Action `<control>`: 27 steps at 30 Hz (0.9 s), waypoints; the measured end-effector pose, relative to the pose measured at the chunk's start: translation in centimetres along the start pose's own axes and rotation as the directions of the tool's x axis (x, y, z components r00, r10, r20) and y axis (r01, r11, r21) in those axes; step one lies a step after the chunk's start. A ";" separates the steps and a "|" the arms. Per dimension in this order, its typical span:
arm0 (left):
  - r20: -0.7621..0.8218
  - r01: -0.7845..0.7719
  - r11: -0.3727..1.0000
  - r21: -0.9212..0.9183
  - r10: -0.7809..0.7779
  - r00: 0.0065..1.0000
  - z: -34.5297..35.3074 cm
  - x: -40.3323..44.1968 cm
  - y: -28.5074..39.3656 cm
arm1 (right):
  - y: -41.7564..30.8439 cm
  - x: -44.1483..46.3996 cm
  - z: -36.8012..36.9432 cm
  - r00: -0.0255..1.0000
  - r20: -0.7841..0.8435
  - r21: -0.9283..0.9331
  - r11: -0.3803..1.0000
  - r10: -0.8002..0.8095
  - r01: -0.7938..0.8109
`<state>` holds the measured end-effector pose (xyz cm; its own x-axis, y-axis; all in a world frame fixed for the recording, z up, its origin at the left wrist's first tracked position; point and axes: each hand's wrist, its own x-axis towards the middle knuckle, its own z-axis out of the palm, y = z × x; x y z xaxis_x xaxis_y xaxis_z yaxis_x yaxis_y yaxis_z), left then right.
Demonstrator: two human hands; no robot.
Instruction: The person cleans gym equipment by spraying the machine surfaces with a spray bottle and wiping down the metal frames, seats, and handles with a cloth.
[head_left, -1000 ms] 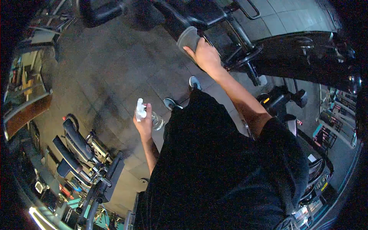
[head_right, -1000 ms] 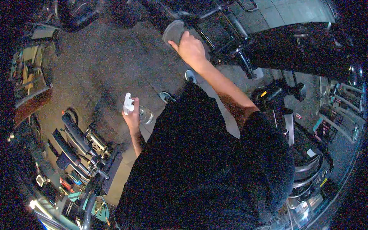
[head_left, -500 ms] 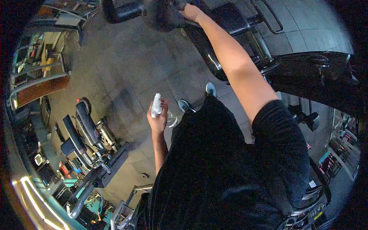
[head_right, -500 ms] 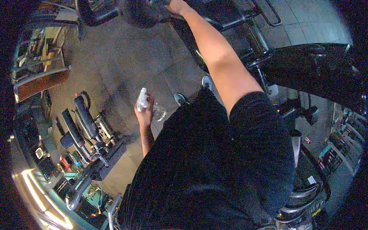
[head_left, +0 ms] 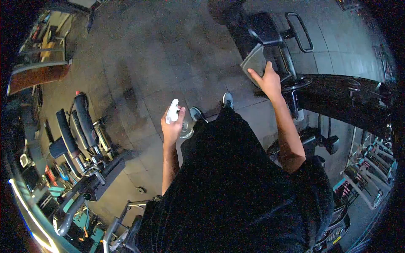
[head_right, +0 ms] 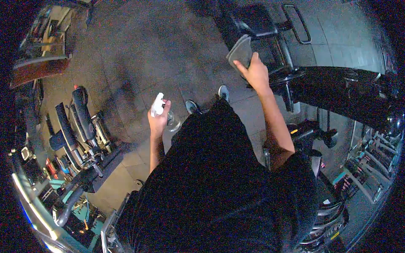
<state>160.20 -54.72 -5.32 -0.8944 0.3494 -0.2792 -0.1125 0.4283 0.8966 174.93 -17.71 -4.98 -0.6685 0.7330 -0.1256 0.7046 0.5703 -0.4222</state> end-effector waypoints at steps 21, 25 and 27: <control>0.107 -0.163 0.986 0.047 0.157 0.982 -9.4 10.4 -1.4 | -0.3 -1.2 1.2 0.924 -0.373 0.042 0.996 0.090 -0.080; 0.176 -0.152 0.988 0.017 0.147 0.973 -8.4 14.4 -0.1 | 1.4 -2.4 3.5 0.819 -0.547 0.065 0.984 0.176 -0.168; 0.213 -0.212 0.976 0.049 0.197 0.957 -7.8 17.7 0.2 | 1.2 -1.7 4.7 0.750 -0.597 0.057 0.947 0.285 -0.315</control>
<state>140.97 -54.91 -7.41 -0.7857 0.5964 -0.1641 0.1007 0.3851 0.9174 175.83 -20.02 -9.54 -0.1584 0.9337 0.3210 0.8645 0.2882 -0.4117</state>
